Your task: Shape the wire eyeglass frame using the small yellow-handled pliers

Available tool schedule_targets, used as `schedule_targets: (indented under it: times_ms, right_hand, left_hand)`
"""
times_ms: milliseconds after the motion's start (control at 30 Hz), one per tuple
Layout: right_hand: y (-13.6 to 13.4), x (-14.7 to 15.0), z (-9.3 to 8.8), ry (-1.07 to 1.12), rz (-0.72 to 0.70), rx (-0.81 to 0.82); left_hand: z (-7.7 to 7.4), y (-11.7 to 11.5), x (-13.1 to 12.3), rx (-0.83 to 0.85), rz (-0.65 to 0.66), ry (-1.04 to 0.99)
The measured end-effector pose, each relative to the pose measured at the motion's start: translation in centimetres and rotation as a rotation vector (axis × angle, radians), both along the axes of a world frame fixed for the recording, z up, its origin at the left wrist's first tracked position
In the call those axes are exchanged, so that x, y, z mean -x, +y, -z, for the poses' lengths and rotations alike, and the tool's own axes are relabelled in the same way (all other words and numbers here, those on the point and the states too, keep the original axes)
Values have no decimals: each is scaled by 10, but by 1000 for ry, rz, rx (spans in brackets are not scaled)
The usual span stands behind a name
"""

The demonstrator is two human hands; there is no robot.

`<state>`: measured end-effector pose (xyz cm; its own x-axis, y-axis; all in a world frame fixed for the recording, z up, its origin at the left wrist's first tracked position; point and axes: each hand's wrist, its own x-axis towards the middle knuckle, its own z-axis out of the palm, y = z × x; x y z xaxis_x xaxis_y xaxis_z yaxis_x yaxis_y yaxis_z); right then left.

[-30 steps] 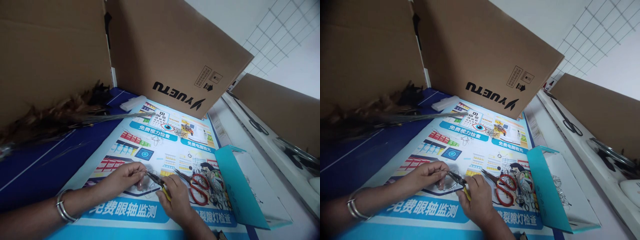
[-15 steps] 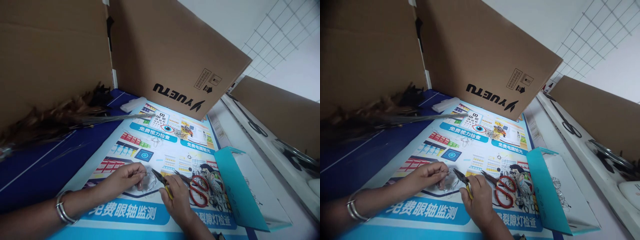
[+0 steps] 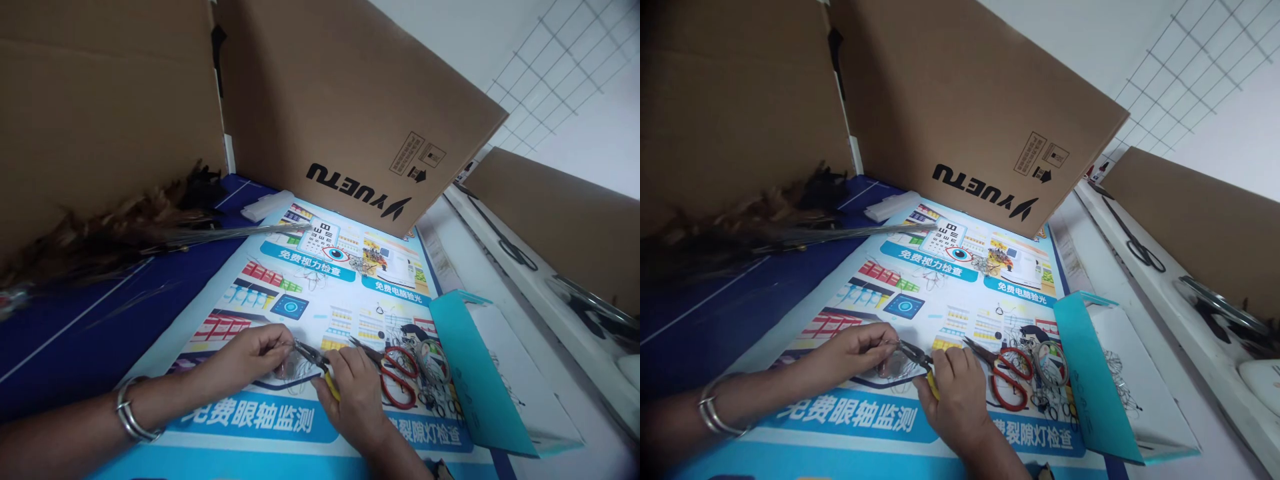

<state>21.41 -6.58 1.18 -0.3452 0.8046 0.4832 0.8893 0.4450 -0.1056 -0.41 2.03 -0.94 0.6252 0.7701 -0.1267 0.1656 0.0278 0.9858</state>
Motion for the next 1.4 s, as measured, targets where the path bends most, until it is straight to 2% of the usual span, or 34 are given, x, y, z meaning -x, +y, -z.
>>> schedule_targets:
  times_ms: [333, 600, 733, 1067, 1267, 1400]
  right_hand:
    - [1, 2, 8, 50, -10, 25]
    - [1, -1, 14, 159, 29, 61]
    - [0, -1, 13, 182, 21, 69]
    - [0, -2, 12, 169, -4, 112]
    - [-2, -1, 6, 145, -12, 170]
    - [-2, -1, 5, 120, -18, 133]
  left_hand:
    - [2, 0, -1, 23, 1, -11]
    - [-19, 0, 0, 285, 9, -184]
    - [-18, -1, 0, 338, 11, -229]
    - [-17, 0, -2, 259, -6, -189]
    - [-11, -1, 0, 183, -3, -161]
    - [-9, -2, 2, 153, 9, -154]
